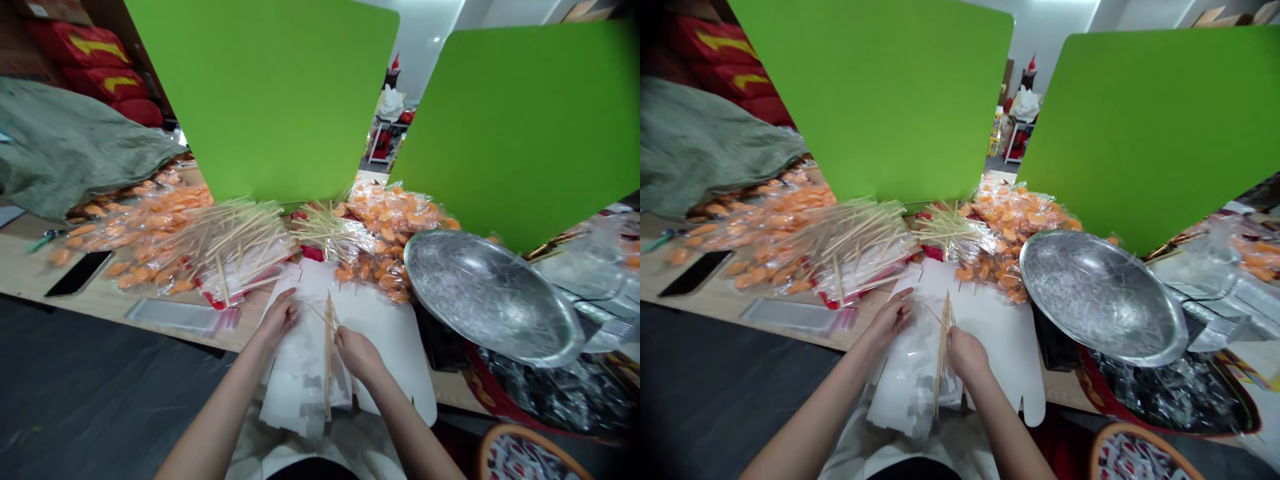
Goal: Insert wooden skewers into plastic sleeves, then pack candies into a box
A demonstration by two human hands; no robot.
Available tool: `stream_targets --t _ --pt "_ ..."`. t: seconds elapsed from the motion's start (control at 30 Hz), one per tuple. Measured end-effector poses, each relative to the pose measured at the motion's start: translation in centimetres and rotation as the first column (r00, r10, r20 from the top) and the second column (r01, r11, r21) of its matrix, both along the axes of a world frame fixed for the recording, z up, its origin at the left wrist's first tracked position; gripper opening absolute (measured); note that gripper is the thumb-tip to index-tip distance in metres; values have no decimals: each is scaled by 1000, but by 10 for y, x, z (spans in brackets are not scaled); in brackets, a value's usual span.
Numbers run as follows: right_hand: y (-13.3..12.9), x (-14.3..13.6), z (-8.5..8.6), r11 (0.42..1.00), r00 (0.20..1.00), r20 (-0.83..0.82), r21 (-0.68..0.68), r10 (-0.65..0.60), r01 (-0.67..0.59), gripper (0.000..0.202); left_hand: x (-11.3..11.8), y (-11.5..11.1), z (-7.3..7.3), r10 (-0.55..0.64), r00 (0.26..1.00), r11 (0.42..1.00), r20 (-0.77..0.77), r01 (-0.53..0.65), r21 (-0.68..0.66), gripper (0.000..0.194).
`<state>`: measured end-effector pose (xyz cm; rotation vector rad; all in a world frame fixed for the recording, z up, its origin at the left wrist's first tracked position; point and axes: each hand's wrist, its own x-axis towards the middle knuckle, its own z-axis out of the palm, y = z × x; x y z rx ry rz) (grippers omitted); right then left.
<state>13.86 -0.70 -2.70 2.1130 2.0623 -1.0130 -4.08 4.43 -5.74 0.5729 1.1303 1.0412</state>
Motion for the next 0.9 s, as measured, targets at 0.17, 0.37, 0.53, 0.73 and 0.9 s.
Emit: stream_targets --t 0.17,0.37,0.53,0.73,0.9 --pt "4 -12 2 999 999 -3 -7 43 -43 31 -6 -8 38 -43 999 993 -3 43 112 58" --pt "2 31 5 962 933 -342 196 -115 190 32 -16 -34 89 74 988 944 -138 -25 328 75" --pt "-2 67 5 737 622 -757 302 -200 605 42 -1 -48 91 111 988 991 108 -119 64 68" --pt "-2 75 10 723 574 -791 268 -212 637 41 18 -58 89 45 982 996 184 -30 -83 33" --pt "-1 79 11 709 636 -761 378 -129 596 37 23 -61 97 52 973 996 225 -33 -85 18"
